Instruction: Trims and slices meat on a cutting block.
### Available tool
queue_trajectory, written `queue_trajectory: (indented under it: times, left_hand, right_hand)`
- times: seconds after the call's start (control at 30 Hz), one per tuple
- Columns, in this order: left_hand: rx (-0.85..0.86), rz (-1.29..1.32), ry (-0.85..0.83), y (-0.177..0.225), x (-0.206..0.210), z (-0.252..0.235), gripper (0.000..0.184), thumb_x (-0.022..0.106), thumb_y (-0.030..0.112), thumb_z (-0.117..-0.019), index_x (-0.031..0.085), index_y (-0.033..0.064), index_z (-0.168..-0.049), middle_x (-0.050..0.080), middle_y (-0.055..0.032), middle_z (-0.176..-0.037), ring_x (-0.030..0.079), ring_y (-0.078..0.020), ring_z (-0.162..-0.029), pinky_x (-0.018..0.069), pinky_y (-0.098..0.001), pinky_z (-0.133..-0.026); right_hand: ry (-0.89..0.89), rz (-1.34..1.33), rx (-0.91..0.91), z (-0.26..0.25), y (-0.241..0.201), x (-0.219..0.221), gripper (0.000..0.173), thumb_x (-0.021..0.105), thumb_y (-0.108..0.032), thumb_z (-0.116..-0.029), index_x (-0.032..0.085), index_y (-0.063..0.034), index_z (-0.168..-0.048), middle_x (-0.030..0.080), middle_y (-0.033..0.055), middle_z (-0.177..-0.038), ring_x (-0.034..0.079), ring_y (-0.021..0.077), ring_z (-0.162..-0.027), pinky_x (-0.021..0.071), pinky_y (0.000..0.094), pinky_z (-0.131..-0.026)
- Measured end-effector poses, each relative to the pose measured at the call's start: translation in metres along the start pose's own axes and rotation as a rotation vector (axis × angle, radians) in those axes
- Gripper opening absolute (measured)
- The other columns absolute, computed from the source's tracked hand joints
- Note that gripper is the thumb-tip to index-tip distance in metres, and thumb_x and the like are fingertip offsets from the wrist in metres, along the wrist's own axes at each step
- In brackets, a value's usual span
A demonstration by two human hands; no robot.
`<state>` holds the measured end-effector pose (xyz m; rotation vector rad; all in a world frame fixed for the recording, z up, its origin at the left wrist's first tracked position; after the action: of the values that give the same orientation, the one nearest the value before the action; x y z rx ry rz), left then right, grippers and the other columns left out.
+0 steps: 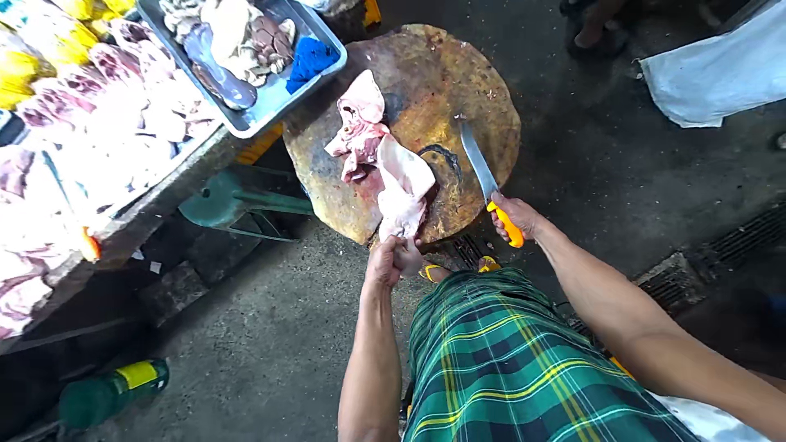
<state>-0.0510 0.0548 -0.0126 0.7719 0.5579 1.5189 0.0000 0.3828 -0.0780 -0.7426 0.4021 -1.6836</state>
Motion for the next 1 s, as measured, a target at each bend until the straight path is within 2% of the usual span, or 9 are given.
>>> queue_trajectory:
  times: [0.1, 0.2, 0.33, 0.4, 0.5, 0.63, 0.77, 0.9, 1.0]
  left_hand:
    - [0.057, -0.149, 0.092, 0.01, -0.001, -0.002, 0.031, 0.066, 0.015, -0.0926, 0.062, 0.0017, -0.12, 0.072, -0.0132, -0.097, 0.072, -0.0246, -0.086, 0.0615, -0.0463, -0.078]
    - [0.121, -0.295, 0.197, 0.024, -0.01, 0.004, 0.032, 0.07, 0.019, -0.0944, 0.066, 0.0026, -0.121, 0.074, -0.0125, -0.098, 0.072, -0.0222, -0.086, 0.0613, -0.0448, -0.08]
    - [0.241, -0.436, 0.176, 0.043, -0.032, -0.009, 0.033, 0.074, 0.022, -0.0925, 0.067, 0.0037, -0.119, 0.074, -0.01, -0.099, 0.072, -0.0198, -0.087, 0.0615, -0.0437, -0.081]
    - [0.278, -0.506, 0.164, 0.055, -0.039, -0.018, 0.032, 0.074, 0.022, -0.0931, 0.066, 0.0036, -0.118, 0.074, -0.0108, -0.099, 0.072, -0.0201, -0.086, 0.0608, -0.0448, -0.08]
    - [0.306, -0.612, 0.13, 0.071, -0.042, -0.036, 0.036, 0.073, 0.026, -0.094, 0.066, 0.004, -0.121, 0.074, -0.0136, -0.103, 0.072, -0.0233, -0.091, 0.0597, -0.0501, -0.085]
    - [0.297, -0.81, 0.084, 0.086, -0.043, -0.059, 0.037, 0.075, 0.03, -0.0909, 0.069, 0.0038, -0.117, 0.074, -0.0158, -0.103, 0.072, -0.0295, -0.094, 0.0577, -0.058, -0.087]
    - [0.279, -1.088, 0.167, 0.101, -0.044, -0.056, 0.042, 0.078, 0.039, -0.0859, 0.07, 0.0021, -0.104, 0.07, -0.0229, -0.097, 0.068, -0.0432, -0.095, 0.0506, -0.0704, -0.083]
    - [0.312, -1.121, 0.119, 0.1, -0.053, -0.054, 0.053, 0.079, 0.046, -0.0834, 0.068, 0.0022, -0.112, 0.07, -0.0247, -0.102, 0.067, -0.0453, -0.101, 0.0501, -0.0716, -0.086]
    - [0.356, -1.056, 0.019, 0.089, -0.075, -0.058, 0.06, 0.08, 0.051, -0.0818, 0.068, 0.0065, -0.12, 0.071, -0.022, -0.103, 0.068, -0.0429, -0.099, 0.0522, -0.071, -0.085]
  right_hand:
    - [0.03, 0.045, -0.001, -0.008, 0.005, -0.006, 0.064, 0.043, -0.072, -0.0996, 0.06, -0.0098, -0.096, 0.053, 0.0003, -0.062, 0.053, 0.0137, -0.045, 0.0525, 0.0324, -0.044]
    - [0.033, 0.114, 0.022, 0.006, 0.034, -0.017, 0.067, 0.04, -0.074, -0.0995, 0.061, -0.0099, -0.097, 0.053, 0.0006, -0.063, 0.053, 0.0138, -0.046, 0.0525, 0.0329, -0.044]
    - [0.114, 0.156, 0.099, 0.041, 0.103, -0.046, 0.071, 0.039, -0.076, -0.098, 0.063, -0.0099, -0.101, 0.054, 0.001, -0.064, 0.054, 0.0134, -0.047, 0.0521, 0.0315, -0.045]
    - [0.162, 0.128, 0.123, 0.069, 0.123, -0.048, 0.068, 0.041, -0.074, -0.0994, 0.062, -0.0089, -0.098, 0.053, 0.0008, -0.063, 0.053, 0.0131, -0.046, 0.051, 0.0303, -0.044]
    - [0.115, 0.148, 0.146, 0.111, 0.116, -0.014, 0.061, 0.039, -0.064, -0.1053, 0.062, -0.0077, -0.099, 0.054, 0.0008, -0.065, 0.052, 0.0118, -0.048, 0.0498, 0.0281, -0.045]
    - [-0.042, 0.145, 0.215, 0.123, 0.092, 0.056, 0.061, 0.036, -0.066, -0.105, 0.062, -0.0116, -0.109, 0.054, -0.0005, -0.07, 0.052, 0.0098, -0.051, 0.0477, 0.0254, -0.047]
    - [0.192, -0.319, 0.127, 0.114, 0.091, 0.074, 0.064, 0.037, -0.074, -0.0991, 0.056, -0.0136, -0.095, 0.046, -0.0016, -0.061, 0.047, 0.0099, -0.044, 0.0464, 0.025, -0.041]
    - [0.355, -0.571, -0.053, 0.124, 0.09, 0.088, 0.066, 0.03, -0.077, -0.0987, 0.052, -0.015, -0.093, 0.045, -0.0012, -0.058, 0.047, 0.0119, -0.042, 0.0475, 0.0275, -0.04]
    - [0.311, -0.494, 0.03, 0.136, 0.097, 0.132, 0.066, 0.031, -0.075, -0.1002, 0.056, -0.0138, -0.1, 0.049, -0.0002, -0.063, 0.049, 0.0118, -0.045, 0.0475, 0.0278, -0.041]
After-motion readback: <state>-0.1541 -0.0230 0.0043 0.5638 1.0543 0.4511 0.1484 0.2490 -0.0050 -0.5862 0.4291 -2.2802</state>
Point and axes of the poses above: each hand's wrist, its own z-axis away from the middle knuckle, its own x-axis out of the palm, y = z × x, the point moved 3 cm from there along -z, towards the middle knuckle
